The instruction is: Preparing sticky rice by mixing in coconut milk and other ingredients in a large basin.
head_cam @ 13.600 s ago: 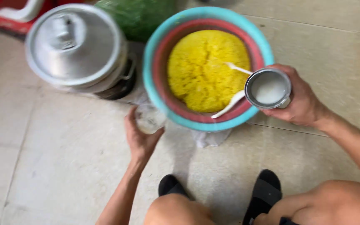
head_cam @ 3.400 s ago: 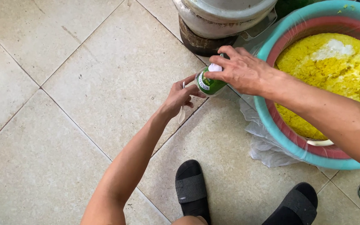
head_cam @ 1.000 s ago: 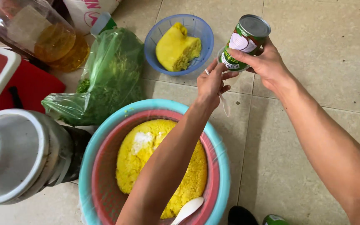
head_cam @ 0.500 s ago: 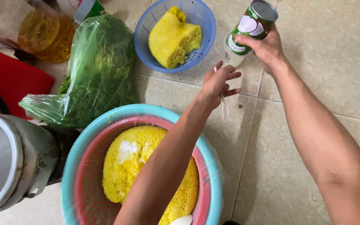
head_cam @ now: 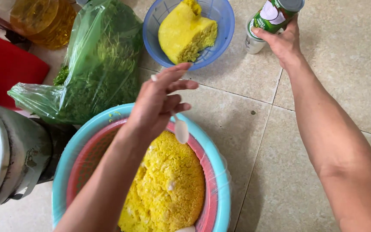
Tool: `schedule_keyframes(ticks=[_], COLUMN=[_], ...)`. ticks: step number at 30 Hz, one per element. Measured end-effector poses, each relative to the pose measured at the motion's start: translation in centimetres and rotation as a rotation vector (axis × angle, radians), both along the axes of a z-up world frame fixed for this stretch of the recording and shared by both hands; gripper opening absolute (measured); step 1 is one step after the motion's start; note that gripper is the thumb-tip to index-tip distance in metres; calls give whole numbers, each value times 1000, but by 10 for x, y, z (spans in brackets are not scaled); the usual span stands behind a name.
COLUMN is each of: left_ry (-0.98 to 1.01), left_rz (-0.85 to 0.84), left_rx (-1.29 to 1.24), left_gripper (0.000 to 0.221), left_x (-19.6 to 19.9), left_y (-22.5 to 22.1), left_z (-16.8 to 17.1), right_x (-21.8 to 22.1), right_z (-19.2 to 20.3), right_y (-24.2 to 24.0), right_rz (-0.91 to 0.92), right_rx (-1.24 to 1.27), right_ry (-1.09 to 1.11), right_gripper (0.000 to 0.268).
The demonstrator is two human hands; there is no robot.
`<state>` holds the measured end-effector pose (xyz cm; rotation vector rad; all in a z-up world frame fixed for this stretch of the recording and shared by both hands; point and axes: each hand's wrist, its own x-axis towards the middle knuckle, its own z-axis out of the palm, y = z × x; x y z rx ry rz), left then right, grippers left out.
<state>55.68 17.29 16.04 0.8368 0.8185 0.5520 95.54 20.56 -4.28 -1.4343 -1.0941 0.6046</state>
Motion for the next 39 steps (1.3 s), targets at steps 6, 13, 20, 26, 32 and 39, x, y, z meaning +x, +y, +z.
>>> schedule_keyframes(ticks=[6,13,20,26,32,39], left_ry=[96,127,105,111,113,7], left_rz=[84,92,95,91,77,51], left_rx=[20,23,3,-5,-11,-19], left_gripper=[48,46,46,46,45,46], left_x=[-31,-38,-37,-36,-32,-35], left_y=[-3,-13,-16,-15,-15,-9], left_z=[24,32,32,30,33,25], right_x=[-7,-6,-10,-1,6,-7], right_z=[13,21,36,19,0,30], right_y=[-2,1,-2,-1,0,-57], right_rz=[45,21,-63,-14,32,-165], right_rx=[-15,32,-103,-82,-22,-321], right_ry=[56,65,-207,-113,-42,-30], right_gripper=[89,82,87,105,116,143])
